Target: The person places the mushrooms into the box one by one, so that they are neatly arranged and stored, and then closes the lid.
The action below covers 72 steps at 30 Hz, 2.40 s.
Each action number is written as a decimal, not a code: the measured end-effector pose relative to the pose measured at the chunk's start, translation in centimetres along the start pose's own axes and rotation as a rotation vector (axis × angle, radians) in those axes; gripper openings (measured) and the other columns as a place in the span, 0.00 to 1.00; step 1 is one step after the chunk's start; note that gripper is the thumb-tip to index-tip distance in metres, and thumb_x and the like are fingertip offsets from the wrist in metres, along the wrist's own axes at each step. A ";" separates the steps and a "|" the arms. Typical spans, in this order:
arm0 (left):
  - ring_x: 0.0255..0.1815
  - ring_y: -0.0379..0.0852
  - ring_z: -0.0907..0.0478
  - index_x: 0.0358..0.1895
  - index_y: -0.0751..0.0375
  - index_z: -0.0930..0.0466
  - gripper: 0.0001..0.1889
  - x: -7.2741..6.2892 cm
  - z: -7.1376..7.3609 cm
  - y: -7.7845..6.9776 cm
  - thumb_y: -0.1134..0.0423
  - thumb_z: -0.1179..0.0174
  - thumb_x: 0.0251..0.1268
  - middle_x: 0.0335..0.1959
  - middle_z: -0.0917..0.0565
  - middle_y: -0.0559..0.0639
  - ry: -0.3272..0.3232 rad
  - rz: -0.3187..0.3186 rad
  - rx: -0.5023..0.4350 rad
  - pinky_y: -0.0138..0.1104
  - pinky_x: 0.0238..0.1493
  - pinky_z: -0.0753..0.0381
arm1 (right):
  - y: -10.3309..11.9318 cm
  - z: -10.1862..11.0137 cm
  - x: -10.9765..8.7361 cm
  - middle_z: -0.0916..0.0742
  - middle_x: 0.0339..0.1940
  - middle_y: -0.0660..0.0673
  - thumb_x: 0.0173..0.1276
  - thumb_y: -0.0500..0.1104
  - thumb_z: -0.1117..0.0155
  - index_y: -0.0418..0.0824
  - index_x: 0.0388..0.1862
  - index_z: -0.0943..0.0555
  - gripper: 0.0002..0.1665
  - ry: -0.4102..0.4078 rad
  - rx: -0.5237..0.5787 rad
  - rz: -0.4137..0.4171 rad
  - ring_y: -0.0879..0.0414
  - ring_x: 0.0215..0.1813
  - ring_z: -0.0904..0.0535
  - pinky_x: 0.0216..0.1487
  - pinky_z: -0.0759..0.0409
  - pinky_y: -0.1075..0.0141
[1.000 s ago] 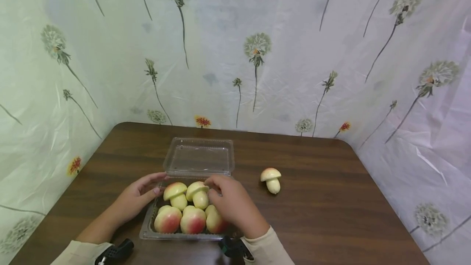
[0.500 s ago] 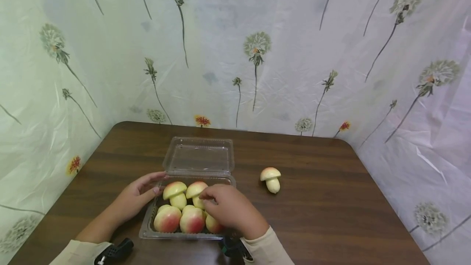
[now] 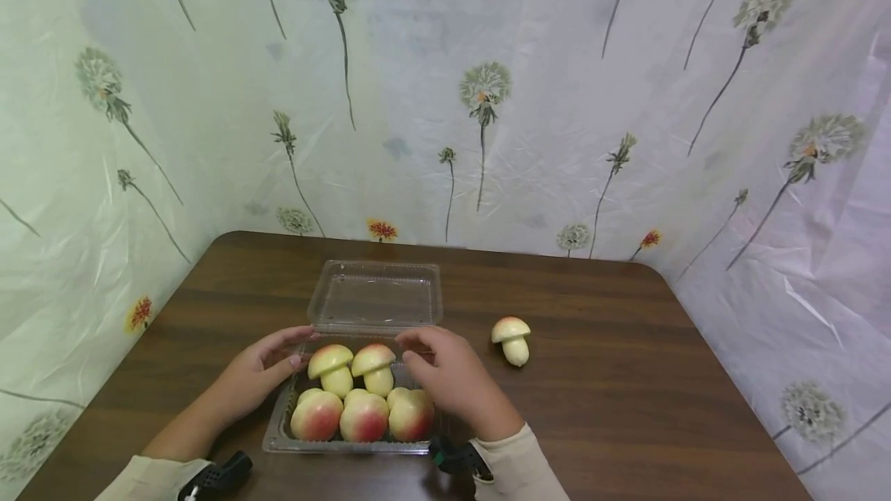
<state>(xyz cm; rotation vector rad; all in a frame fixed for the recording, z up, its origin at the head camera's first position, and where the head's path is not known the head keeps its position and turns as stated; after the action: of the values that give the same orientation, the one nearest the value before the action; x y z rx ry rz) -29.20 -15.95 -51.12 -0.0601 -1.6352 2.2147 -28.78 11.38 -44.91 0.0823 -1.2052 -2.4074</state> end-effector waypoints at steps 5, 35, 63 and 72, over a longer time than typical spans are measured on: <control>0.65 0.59 0.18 0.75 0.61 0.29 0.24 0.1 -0.1 -0.1 0.65 0.42 0.80 0.71 0.22 0.62 0.005 -0.011 -0.008 0.28 0.62 0.20 | -1.6 1.9 -0.6 0.12 0.58 0.48 0.78 0.40 0.36 0.44 0.62 0.16 0.16 -0.094 -0.005 -0.020 0.53 0.62 0.16 0.63 0.17 0.54; 0.61 0.43 0.16 0.75 0.63 0.30 0.24 -0.1 -0.1 0.1 0.66 0.43 0.80 0.72 0.23 0.61 0.009 0.016 -0.031 0.27 0.61 0.20 | -12.9 11.8 -4.5 0.46 0.88 0.38 0.71 0.49 0.27 0.40 0.81 0.36 0.46 -0.405 -0.216 -0.226 0.30 0.82 0.44 0.69 0.32 0.30; 0.61 0.46 0.15 0.75 0.56 0.28 0.24 -0.1 0.1 0.2 0.62 0.41 0.80 0.71 0.21 0.58 0.001 0.028 0.009 0.29 0.61 0.19 | -16.5 9.4 -4.0 0.40 0.85 0.32 0.66 0.43 0.22 0.42 0.87 0.48 0.59 -0.174 -0.180 -0.195 0.30 0.81 0.41 0.72 0.34 0.31; 0.60 0.45 0.15 0.75 0.56 0.29 0.24 -0.1 0.1 0.1 0.61 0.41 0.80 0.71 0.21 0.58 0.009 0.028 0.002 0.29 0.60 0.19 | -16.1 9.0 -3.6 0.34 0.81 0.31 0.66 0.36 0.26 0.41 0.86 0.46 0.55 -0.175 -0.208 -0.177 0.32 0.79 0.37 0.72 0.33 0.33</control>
<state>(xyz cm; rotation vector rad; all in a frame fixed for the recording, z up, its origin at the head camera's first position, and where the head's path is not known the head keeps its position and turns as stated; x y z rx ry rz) -29.19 -16.04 -51.19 -0.0929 -1.6372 2.2331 -33.59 27.96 -52.30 -0.0913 -1.0510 -2.7295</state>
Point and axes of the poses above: each hand's wrist, its own x-axis towards the middle knuckle, its own z-axis out of the back of the hand, y = z × x, the point moved 9 cm from there along x, towards the middle knuckle
